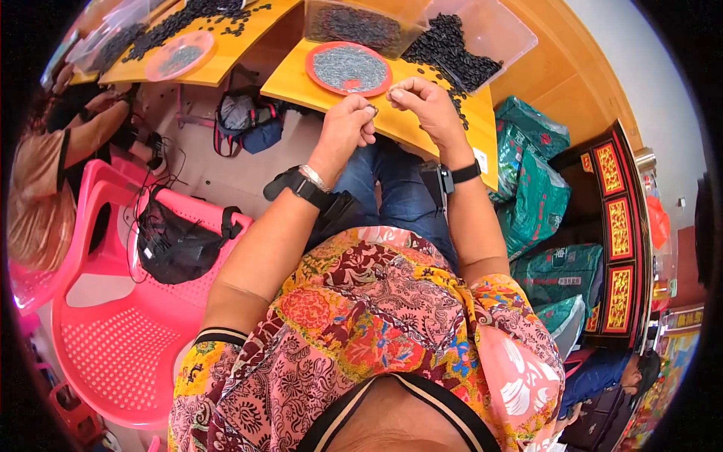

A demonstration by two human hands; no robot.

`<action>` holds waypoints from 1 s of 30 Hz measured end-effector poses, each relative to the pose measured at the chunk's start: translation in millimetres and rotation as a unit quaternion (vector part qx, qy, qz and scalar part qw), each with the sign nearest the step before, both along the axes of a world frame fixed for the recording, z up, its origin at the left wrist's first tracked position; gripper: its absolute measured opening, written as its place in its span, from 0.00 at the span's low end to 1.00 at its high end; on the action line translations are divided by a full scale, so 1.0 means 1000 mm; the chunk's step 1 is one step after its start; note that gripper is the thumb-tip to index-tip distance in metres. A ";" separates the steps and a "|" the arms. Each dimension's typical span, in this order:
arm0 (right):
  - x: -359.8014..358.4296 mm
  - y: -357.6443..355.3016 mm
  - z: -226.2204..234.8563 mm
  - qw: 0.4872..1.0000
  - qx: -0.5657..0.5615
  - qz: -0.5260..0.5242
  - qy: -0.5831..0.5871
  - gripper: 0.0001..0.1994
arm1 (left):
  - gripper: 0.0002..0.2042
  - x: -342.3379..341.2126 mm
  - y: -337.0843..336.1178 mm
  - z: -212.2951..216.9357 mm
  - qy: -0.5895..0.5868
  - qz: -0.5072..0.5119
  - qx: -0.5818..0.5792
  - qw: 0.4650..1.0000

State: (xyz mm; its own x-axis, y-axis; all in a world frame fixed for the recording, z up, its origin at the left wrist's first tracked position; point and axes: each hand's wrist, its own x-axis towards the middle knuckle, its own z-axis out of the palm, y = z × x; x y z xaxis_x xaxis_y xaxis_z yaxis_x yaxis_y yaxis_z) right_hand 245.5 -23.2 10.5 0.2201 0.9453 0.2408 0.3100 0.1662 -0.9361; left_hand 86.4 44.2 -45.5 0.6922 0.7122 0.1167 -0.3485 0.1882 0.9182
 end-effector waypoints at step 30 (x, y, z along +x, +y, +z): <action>-0.028 -0.052 0.004 0.988 -0.009 -0.033 -0.151 0.06 | 0.07 -0.002 -0.035 0.009 0.034 0.041 0.209 0.976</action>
